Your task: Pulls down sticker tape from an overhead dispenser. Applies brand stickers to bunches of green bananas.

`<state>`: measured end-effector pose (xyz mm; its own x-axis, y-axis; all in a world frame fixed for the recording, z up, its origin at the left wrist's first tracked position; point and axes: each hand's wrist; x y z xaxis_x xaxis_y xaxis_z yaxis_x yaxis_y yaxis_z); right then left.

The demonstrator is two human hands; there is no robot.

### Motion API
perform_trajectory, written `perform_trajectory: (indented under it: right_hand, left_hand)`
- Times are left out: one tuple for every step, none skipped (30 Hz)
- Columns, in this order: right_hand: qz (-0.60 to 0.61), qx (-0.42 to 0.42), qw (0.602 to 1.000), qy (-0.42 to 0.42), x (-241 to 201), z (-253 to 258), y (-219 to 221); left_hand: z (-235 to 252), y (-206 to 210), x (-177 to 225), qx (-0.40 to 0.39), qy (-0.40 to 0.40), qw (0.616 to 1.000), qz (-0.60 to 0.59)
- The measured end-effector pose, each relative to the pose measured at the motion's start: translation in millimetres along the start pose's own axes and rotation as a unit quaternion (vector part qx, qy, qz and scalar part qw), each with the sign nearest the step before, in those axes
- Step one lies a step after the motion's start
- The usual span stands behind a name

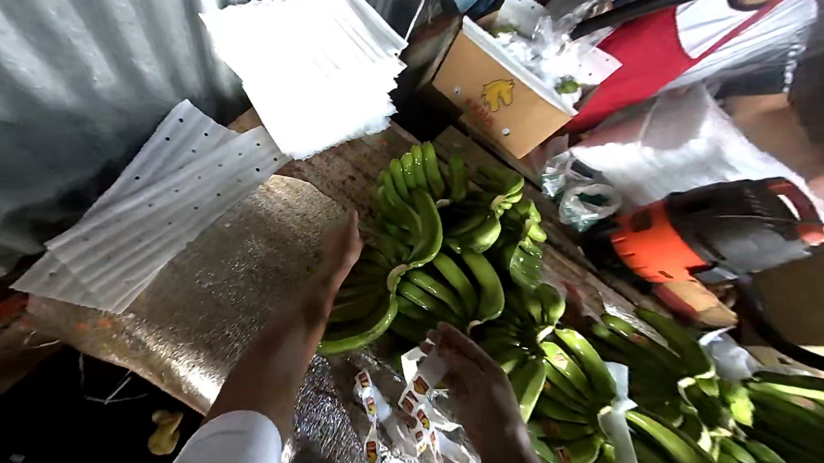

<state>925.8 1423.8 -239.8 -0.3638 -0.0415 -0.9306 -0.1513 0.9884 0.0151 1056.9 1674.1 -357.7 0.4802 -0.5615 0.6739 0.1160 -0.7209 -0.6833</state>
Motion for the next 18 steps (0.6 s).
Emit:
perform_trajectory:
  right_hand:
    - [-0.007, 0.008, 1.0, 0.0, -1.1, 4.6, 3.4]
    - [-0.017, 0.014, 1.0, 0.002, -1.9, 9.5, 5.7]
    - [-0.025, 0.021, 0.999, 0.006, -1.8, 14.4, 8.0]
    - [-0.034, 0.026, 0.999, 0.01, -1.1, 18.6, 9.5]
    - [-0.043, 0.027, 0.999, 0.014, -0.6, 21.9, 11.0]
    - [-0.053, 0.024, 0.998, 0.017, -1.1, 24.0, 12.7]
    - [-0.059, 0.018, 0.998, 0.014, -1.1, 25.7, 14.2]
    - [-0.067, 0.004, 0.998, -0.002, 0.4, 26.6, 14.5]
    - [-0.084, -0.019, 0.996, -0.024, 1.6, 26.0, 14.5]
    - [-0.107, -0.043, 0.992, -0.051, 3.1, 24.7, 14.6]
    - [-0.139, -0.067, 0.985, -0.079, 5.3, 23.4, 14.4]
    - [-0.178, -0.08, 0.976, -0.101, 7.7, 22.0, 14.4]
    - [-0.218, -0.083, 0.966, -0.115, 10.2, 20.2, 14.7]
    - [-0.258, -0.082, 0.955, -0.122, 11.5, 18.1, 15.0]
    - [-0.294, -0.08, 0.944, -0.124, 12.0, 16.1, 15.4]
    - [-0.323, -0.075, 0.935, -0.123, 12.3, 14.2, 16.0]
    - [-0.335, -0.074, 0.931, -0.123, 13.2, 12.2, 15.8]
    - [-0.323, -0.081, 0.936, -0.119, 14.1, 10.1, 15.6]
  left_hand:
    - [-5.4, -4.1, 4.4, 0.005, 0.024, 1.0, 0.011]
    - [-15.2, -10.2, 12.0, 0.002, 0.066, 0.998, -0.007]
    - [-31.1, -18.4, 20.6, -0.026, 0.126, 0.991, -0.042]
    - [-50.5, -24.1, 27.2, -0.063, 0.207, 0.973, -0.084]
    - [-71.2, -25.8, 31.6, -0.101, 0.3, 0.941, -0.117]
    - [-92.2, -26.4, 35.7, -0.132, 0.381, 0.906, -0.126]
    - [-111.5, -25.6, 38.6, -0.138, 0.442, 0.879, -0.114]
    - [-125.8, -24.2, 39.4, -0.123, 0.481, 0.864, -0.079]
    - [-136.0, -23.1, 39.2, -0.104, 0.491, 0.863, -0.052]
    - [-142.0, -23.5, 38.6, -0.098, 0.481, 0.87, -0.047]
    - [-144.7, -25.5, 37.9, -0.108, 0.46, 0.88, -0.055]
    - [-145.8, -27.4, 37.0, -0.124, 0.437, 0.888, -0.066]
    - [-147.2, -28.2, 35.5, -0.138, 0.418, 0.894, -0.078]
    - [-149.1, -27.1, 33.1, -0.14, 0.409, 0.898, -0.087]
    - [-151.8, -24.2, 30.3, -0.123, 0.411, 0.899, -0.087]
    - [-155.9, -20.4, 27.7, -0.088, 0.417, 0.901, -0.082]
    - [-160.7, -14.9, 25.1, -0.036, 0.428, 0.9, -0.075]
    - [-165.3, -8.5, 22.1, 0.021, 0.44, 0.895, -0.068]
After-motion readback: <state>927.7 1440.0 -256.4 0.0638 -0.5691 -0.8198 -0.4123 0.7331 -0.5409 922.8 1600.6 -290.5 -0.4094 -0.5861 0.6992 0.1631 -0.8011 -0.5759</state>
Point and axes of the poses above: each hand's wrist, its own z-axis towards the middle knuckle, its own y-axis out of the palm, x = y × z, and after that the axes turned 1 degree about -y, right-handed
